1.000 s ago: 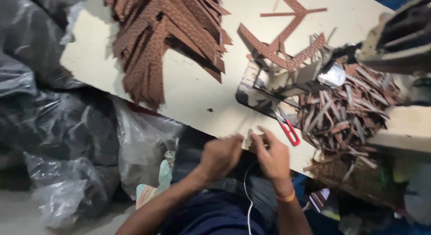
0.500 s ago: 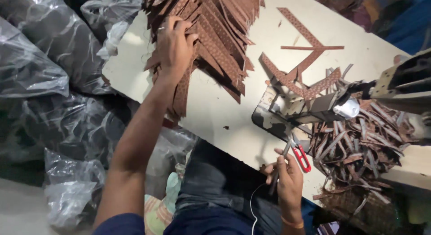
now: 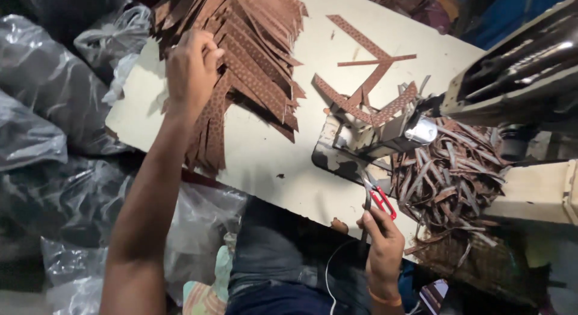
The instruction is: Stitching together or finishing decorative leather straps for shoes using an industrial sewing machine.
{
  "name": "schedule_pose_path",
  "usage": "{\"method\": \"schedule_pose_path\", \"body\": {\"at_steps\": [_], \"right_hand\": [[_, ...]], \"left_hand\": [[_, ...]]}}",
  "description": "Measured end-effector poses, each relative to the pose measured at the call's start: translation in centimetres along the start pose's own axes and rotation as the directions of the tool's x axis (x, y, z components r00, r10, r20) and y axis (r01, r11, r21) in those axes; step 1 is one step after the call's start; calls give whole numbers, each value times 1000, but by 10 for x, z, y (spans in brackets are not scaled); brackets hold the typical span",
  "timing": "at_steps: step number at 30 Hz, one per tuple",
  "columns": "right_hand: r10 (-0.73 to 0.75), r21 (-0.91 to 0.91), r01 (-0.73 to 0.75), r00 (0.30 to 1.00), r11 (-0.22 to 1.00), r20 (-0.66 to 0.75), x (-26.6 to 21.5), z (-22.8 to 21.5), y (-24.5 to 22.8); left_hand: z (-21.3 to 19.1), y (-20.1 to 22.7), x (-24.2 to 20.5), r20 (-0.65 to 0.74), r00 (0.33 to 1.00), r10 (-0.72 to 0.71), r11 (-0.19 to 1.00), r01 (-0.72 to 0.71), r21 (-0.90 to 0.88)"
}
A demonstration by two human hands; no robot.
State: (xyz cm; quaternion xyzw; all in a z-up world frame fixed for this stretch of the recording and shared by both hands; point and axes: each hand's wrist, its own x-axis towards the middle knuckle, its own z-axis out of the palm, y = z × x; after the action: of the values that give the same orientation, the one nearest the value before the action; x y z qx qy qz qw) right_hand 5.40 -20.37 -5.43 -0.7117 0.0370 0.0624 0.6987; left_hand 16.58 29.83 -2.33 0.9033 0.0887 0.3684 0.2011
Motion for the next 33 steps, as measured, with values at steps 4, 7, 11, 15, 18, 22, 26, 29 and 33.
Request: {"method": "schedule_pose_path", "body": {"at_steps": [4,7,11,15,18,22,26,29,33], "right_hand": [[138,111,-131,989,985,-59,-7,-8,24],[169,125,-161,984,979,-57,-9,-6,21],[130,151,-118,989,982,-76,-10,-8,9],[232,201,-212,969,956,-81,-11,-8,3],[148,153,-134,986,979,-80,-14,-8,0],[191,155,-183,981,971,-41,-13,11,-21],[-61,55,51,979,997,197,-29,26,-60],[-48,52,41,989,998,139,-34,12,-46],[-2,109,-16,986,994,165,-35,1,-47]], "left_hand": [[-3,2,3,109,987,-115,993,111,48],[-7,6,1,87,991,-98,991,89,103],[-8,-4,-3,3,1000,-28,997,28,-69],[-66,65,-1,64,998,22,939,1,-344],[-115,154,-33,322,899,-295,586,437,-683],[-58,216,-138,707,684,-179,329,719,-612],[-4,287,-195,929,356,-97,15,934,-356],[1,298,-197,926,374,-61,-33,926,-376],[4,303,-192,933,360,-27,34,933,-359]]}}
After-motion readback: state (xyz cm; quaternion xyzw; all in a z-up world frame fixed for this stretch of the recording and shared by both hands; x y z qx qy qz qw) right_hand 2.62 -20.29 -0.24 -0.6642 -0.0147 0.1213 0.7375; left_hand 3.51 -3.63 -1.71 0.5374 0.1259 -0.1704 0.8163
